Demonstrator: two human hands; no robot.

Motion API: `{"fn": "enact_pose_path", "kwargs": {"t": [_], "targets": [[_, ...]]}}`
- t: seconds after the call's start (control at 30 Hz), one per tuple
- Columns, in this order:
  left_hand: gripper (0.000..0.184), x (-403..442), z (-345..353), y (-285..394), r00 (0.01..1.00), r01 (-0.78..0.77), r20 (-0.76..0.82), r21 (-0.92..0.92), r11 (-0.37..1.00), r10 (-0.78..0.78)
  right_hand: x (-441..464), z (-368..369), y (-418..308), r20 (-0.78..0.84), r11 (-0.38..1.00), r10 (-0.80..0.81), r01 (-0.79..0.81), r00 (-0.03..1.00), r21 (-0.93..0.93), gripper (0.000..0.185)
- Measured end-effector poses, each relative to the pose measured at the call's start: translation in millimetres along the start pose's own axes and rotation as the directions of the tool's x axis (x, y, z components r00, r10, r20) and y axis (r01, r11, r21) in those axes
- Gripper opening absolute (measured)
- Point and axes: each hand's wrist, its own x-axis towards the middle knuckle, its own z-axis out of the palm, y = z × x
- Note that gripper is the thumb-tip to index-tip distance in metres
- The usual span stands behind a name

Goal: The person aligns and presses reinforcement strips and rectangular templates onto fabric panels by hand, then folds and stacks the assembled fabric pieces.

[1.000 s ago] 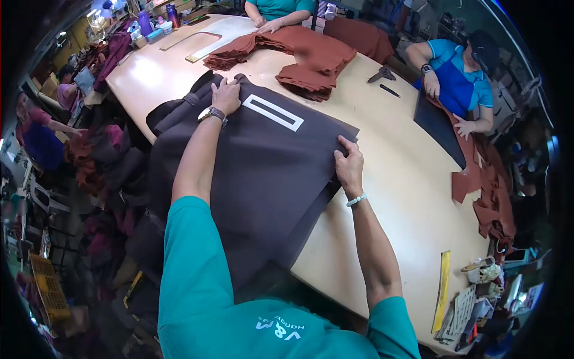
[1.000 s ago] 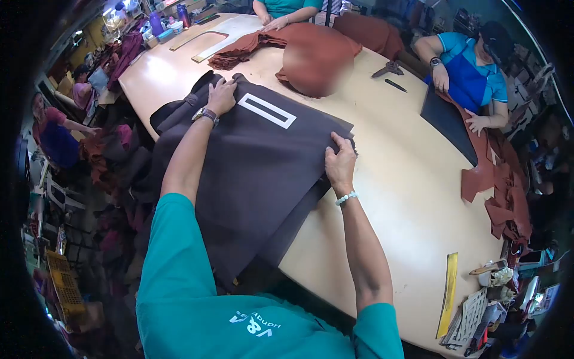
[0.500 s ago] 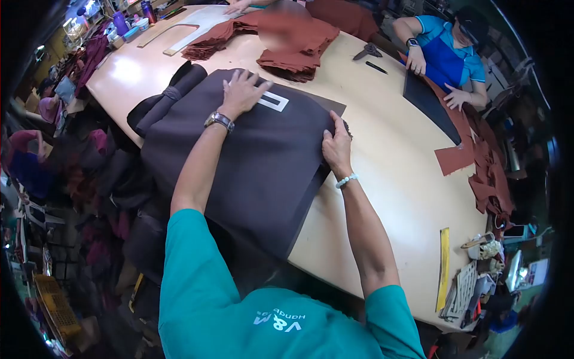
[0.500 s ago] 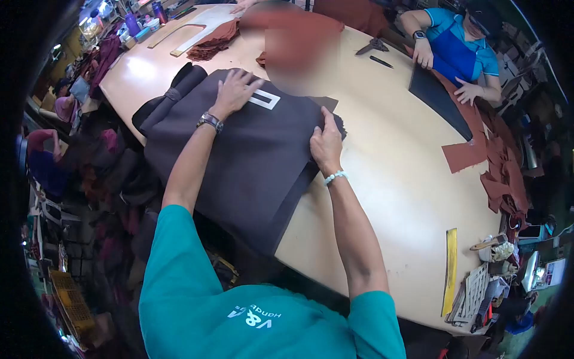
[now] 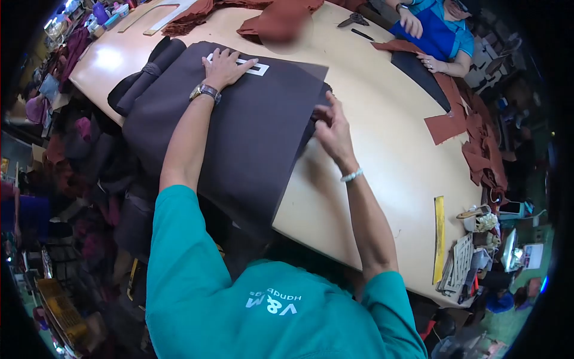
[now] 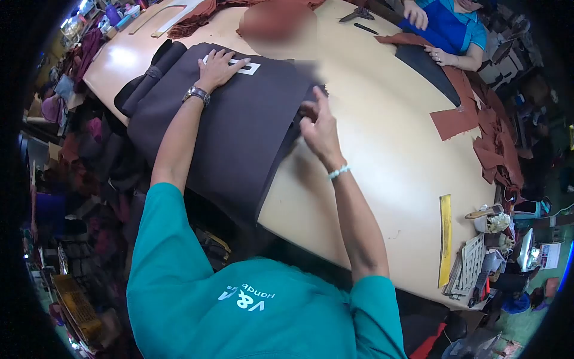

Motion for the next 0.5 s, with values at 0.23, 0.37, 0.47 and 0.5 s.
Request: {"fn": "enact_pose_path", "kwargs": {"t": [0.23, 0.37, 0.47, 0.5], "targets": [[0.086, 5.0, 5.1, 0.4, 1.0, 0.014, -0.005, -0.006, 1.0, -0.014, -8.1, 35.3, 0.5, 0.065, 0.591, -0.4, 0.312, 0.914, -0.744, 0.067], [0.089, 5.1, 0.5, 3.4, 0.999, 0.045, 0.027, 0.019, 0.999, -0.046, -18.0, 23.7, -4.6, -0.015, 0.788, -0.231, 0.177, 0.973, -0.59, 0.063], [0.09, 4.1, 2.1, 2.2, 0.999, 0.04, 0.032, 0.022, 0.999, -0.041, -38.0, -10.6, 0.6, -0.12, 0.878, -0.247, 0.169, 0.962, -0.448, 0.058], [0.09, 4.1, 1.7, 2.6, 0.999, 0.04, 0.029, 0.021, 0.999, -0.04, -46.2, -25.9, 2.8, -0.154, 0.866, -0.274, 0.173, 0.949, -0.47, 0.056]]}}
